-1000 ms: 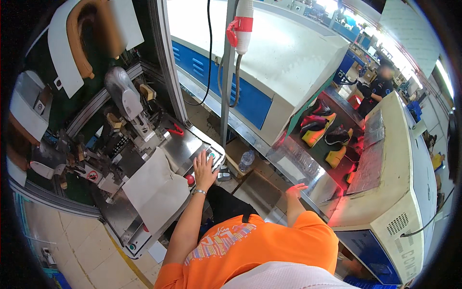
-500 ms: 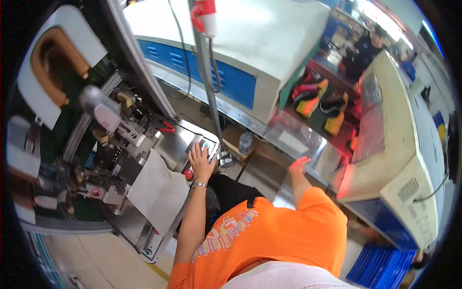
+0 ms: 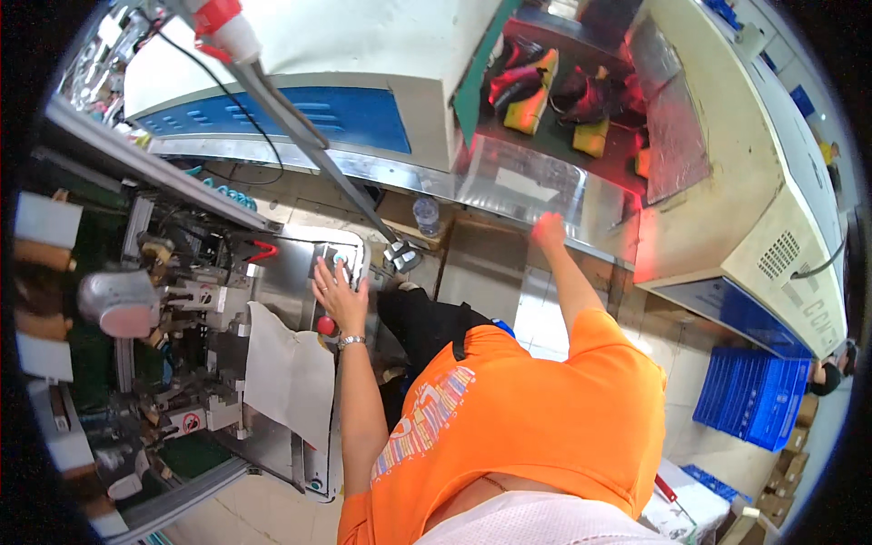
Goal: The person repeatedly picks up black shoes from a nearby surface, places them into a machine, and removes them after a brief cycle. The shoes are then placed back onto the surface. The process is repeated multiple times throughout the video.
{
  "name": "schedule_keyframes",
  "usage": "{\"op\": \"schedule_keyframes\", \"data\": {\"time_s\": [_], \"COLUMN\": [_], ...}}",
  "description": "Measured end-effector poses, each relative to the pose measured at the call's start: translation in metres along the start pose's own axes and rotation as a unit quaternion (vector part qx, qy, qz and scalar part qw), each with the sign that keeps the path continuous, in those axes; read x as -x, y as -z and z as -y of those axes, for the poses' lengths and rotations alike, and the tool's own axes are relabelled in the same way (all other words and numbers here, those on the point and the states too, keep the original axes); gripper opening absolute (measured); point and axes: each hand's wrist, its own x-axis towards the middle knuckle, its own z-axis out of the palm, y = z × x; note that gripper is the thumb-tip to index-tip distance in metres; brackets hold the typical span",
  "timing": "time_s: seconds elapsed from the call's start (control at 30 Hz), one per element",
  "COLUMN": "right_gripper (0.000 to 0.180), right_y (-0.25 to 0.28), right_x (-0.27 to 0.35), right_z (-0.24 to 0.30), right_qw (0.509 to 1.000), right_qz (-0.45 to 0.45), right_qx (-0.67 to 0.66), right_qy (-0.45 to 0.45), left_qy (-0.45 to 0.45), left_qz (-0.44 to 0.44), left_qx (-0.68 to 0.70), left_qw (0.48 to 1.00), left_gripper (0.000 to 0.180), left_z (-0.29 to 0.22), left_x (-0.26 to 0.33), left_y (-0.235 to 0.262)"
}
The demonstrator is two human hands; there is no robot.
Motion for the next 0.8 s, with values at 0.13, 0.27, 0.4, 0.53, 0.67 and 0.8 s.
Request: {"op": "schedule_keyframes", "data": {"time_s": [0.13,0.27,0.4,0.53,0.67,0.8], "right_gripper": [0.037,0.034,0.037,0.041,0.05,0.051], "right_y": [-0.006,0.014,0.084,0.128,0.147,0.157], "right_x": [-0.054,-0.117,-0.175,-0.237,-0.278,-0.317], "right_z": [-0.067,-0.106,-0.079,-0.051,-0.032,-0.039], "right_qw": [0.862,0.752,0.66,0.615,0.606,0.586], "right_qz": [-0.075,-0.183,-0.085,-0.069,-0.091,-0.009], "right_qx": [-0.491,-0.626,-0.74,-0.778,-0.789,-0.81], "right_qy": [-0.101,-0.096,-0.096,-0.104,-0.045,-0.019], "left_qy": [-0.011,-0.014,-0.001,0.022,0.066,0.098], "left_qz": [0.014,0.045,0.065,0.091,0.119,0.092], "left_qx": [-0.005,0.02,0.021,0.019,0.002,0.011], "left_qw": [1.0,0.999,0.998,0.995,0.991,0.991], "left_gripper": [0.067,0.066,0.066,0.064,0.064,0.063], "left_z": [-0.004,-0.001,-0.005,-0.009,-0.012,-0.021], "left_x": [-0.005,-0.009,-0.013,-0.018,-0.013,-0.022], "left_y": [-0.003,-0.003,-0.001,-0.001,0.004,0.014]}}
